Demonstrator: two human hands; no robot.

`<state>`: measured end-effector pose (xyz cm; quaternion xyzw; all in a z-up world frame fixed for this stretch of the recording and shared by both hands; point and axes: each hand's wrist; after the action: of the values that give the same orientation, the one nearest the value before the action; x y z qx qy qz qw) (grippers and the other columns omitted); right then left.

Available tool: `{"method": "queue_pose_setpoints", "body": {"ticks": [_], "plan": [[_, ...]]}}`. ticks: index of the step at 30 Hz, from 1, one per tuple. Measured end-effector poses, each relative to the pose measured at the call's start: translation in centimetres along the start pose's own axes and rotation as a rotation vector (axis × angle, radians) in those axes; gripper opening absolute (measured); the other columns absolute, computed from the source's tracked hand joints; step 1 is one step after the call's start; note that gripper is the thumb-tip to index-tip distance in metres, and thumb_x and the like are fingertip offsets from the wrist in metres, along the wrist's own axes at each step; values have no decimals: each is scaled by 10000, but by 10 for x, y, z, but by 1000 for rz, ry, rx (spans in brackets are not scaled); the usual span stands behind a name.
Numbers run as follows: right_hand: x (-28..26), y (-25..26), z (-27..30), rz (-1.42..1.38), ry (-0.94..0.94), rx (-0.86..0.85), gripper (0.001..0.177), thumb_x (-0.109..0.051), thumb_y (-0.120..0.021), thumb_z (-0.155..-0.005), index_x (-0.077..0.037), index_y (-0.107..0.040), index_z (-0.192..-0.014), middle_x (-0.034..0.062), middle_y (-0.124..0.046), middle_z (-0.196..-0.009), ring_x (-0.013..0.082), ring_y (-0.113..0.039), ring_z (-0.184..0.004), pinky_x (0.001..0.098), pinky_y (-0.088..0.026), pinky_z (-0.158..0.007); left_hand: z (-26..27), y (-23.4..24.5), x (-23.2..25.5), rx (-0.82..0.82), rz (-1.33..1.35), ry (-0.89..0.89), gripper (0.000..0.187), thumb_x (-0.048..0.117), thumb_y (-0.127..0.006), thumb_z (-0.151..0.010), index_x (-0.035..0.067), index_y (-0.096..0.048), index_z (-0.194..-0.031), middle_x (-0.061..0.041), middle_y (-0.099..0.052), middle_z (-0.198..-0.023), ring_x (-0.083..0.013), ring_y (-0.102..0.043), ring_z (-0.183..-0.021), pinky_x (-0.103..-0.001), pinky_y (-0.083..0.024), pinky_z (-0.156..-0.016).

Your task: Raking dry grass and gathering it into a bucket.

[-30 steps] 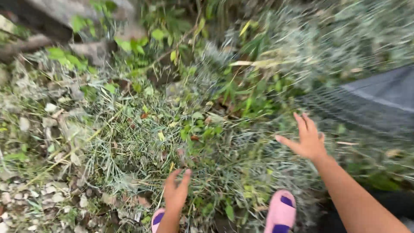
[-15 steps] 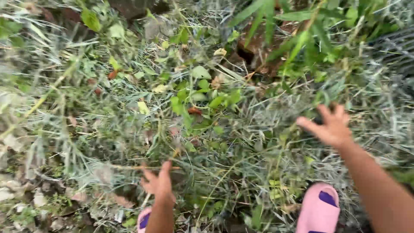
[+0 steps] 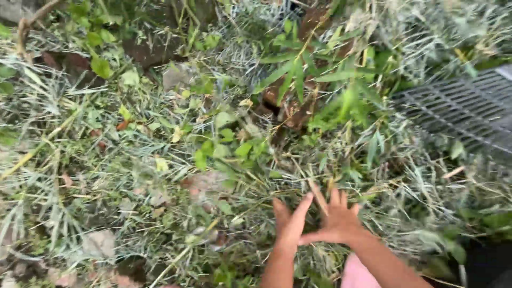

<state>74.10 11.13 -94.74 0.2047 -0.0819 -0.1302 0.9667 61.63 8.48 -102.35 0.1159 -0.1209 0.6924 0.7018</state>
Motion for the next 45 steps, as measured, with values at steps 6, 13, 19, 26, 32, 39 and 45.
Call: {"method": "queue_pose_setpoints", "body": {"ticks": [6,13,19,26,32,39,45], "plan": [[-19,-30,-27,63,-44,100,1437,-665,-898,-617,-409,110,-1608,220,-34,-1641,508,-109,-1496,675,-332,-1072,-15,10,-43,-258,164,-111,1061,521,-740,-796,59,-197,-1581,-237,-387,-1596,-361,-417,-1442,-443,-372,-1147],[19,-93,-51,41,-124,410,827,-229,-793,-780,-319,-385,-1494,136,-475,-1448,414,-568,-1202,460,-582,-913,92,94,-38,-262,-300,-218,845,477,-678,-912,154,-292,-1591,-73,-395,-1645,-172,-340,-1535,-324,-256,-1224],[32,-45,78,17,-148,339,667,-230,-802,-782,-271,-513,-1382,35,-621,-1308,314,-649,-1187,421,-604,-919,160,185,-3,-302,-631,-206,809,464,-703,-915,178,-351,-1585,-79,-325,-1669,-199,-262,-1560,-350,-194,-1253],[89,46,185,-45,-75,539,653,-236,-831,-710,-196,-550,-1298,84,-649,-1231,313,-664,-1124,447,-584,-890,188,246,7,-136,-592,-346,698,382,-717,-875,164,-499,-1501,-76,-481,-1581,-213,-376,-1510,-369,-256,-1229],[242,128,268,-324,-188,847,406,-310,-728,-745,-91,-699,-1085,235,-737,-948,447,-709,-899,542,-577,-790,209,164,-36,-197,-493,-535,686,371,-734,-878,94,-504,-1461,-116,-541,-1524,-240,-456,-1460,-366,-323,-1193],[407,86,347,-965,-130,1120,450,-207,-753,-757,-42,-695,-1171,172,-754,-879,298,-690,-766,453,-558,-731,370,-14,12,-353,-626,-663,653,383,-712,-880,110,-524,-1443,-101,-575,-1487,-218,-509,-1412,-349,-349,-1173],[546,61,456,-1322,-414,1338,519,-250,-823,-823,22,-618,-1215,125,-694,-1096,204,-642,-872,433,-512,-683,446,-111,29,-407,-794,-806,665,390,-725,-858,125,-529,-1434,-93,-557,-1489,-230,-501,-1398,-359,-358,-1147]]}}
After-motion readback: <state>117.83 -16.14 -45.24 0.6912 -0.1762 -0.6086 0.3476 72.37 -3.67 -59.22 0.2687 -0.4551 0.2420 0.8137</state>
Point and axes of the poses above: each hand's wrist, its own z-axis away from the middle knuckle, its own y-axis out of the back of the hand, x = y × z
